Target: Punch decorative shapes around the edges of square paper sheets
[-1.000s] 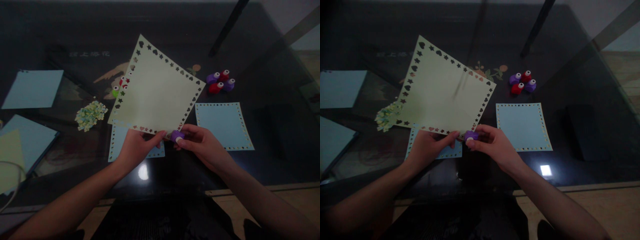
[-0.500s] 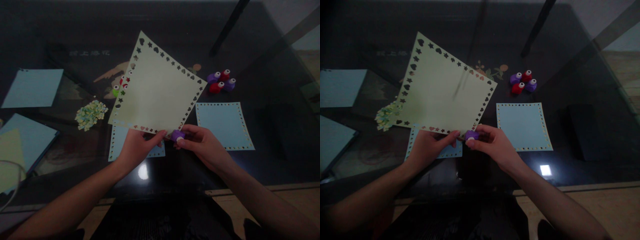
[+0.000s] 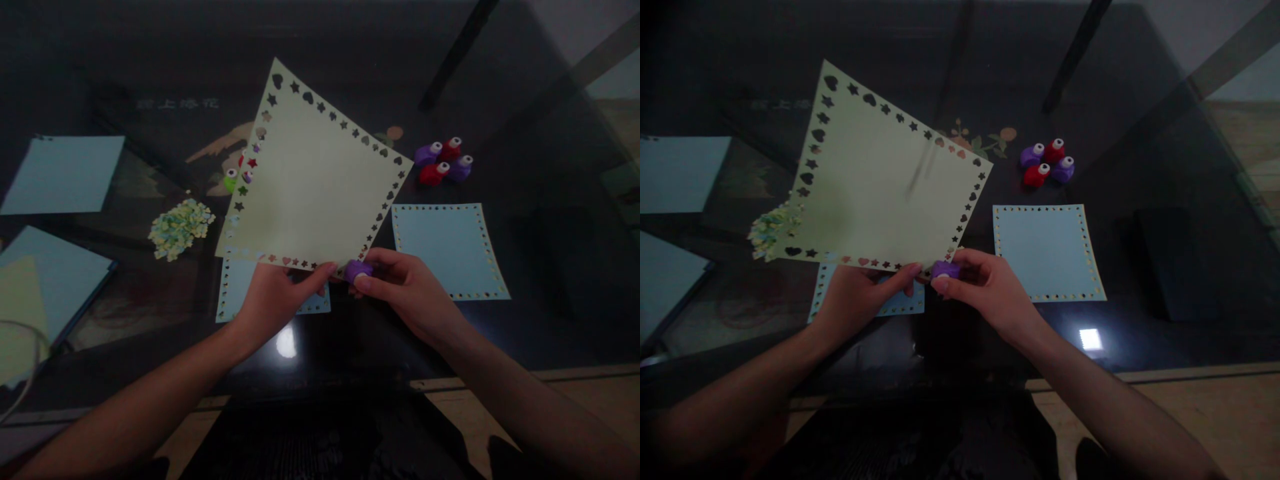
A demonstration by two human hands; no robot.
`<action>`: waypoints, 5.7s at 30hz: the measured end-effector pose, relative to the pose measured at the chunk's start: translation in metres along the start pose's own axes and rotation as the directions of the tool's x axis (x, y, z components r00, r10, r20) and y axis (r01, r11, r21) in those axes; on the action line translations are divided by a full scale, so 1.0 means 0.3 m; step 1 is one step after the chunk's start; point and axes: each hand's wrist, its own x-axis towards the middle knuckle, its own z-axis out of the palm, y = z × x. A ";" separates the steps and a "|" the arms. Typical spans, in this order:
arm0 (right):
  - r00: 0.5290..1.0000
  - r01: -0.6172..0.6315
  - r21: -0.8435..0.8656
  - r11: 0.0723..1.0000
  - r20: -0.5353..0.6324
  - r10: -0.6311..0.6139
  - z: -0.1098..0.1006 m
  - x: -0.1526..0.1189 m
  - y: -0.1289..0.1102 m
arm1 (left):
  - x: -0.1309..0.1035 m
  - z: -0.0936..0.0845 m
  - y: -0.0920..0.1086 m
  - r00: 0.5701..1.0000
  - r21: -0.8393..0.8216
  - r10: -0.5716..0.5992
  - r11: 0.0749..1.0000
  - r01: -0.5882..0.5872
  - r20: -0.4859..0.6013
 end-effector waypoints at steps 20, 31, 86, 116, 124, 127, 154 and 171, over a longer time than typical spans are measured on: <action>0.999 0.049 -0.066 0.997 0.000 -0.050 -0.006 -0.004 0.001 | -0.002 0.005 0.001 0.998 0.051 0.062 0.997 -0.061 -0.028; 0.998 0.060 -0.073 0.996 0.020 -0.059 -0.008 -0.003 0.000 | -0.001 0.004 -0.002 0.997 0.024 0.070 0.997 -0.069 -0.032; 0.996 0.077 -0.068 0.995 -0.034 -0.079 -0.006 -0.006 -0.001 | 0.003 -0.007 -0.002 0.994 0.115 0.022 0.993 -0.009 -0.111; 0.991 0.130 0.124 0.984 0.000 -0.131 -0.041 -0.009 -0.048 | 0.014 -0.034 -0.016 0.991 0.062 0.010 0.998 -0.002 -0.132; 0.977 0.197 -0.056 0.979 -0.069 -0.200 -0.036 -0.013 -0.046 | 0.013 -0.036 -0.015 0.990 0.062 0.025 0.998 -0.017 -0.135; 0.919 0.309 -0.410 0.858 -0.105 -0.381 -0.042 -0.018 -0.044 | 0.014 -0.036 -0.018 0.989 0.059 0.030 0.998 -0.022 -0.141; 0.865 0.445 -0.083 0.892 -0.217 -0.452 -0.090 -0.017 -0.082 | 0.047 -0.078 -0.056 0.971 0.206 0.100 0.977 -0.055 -0.218; 0.622 0.165 -0.862 0.479 -0.285 -0.729 -0.507 0.140 -0.259 | 0.060 -0.089 -0.047 0.972 -0.113 -0.065 0.993 0.040 -0.224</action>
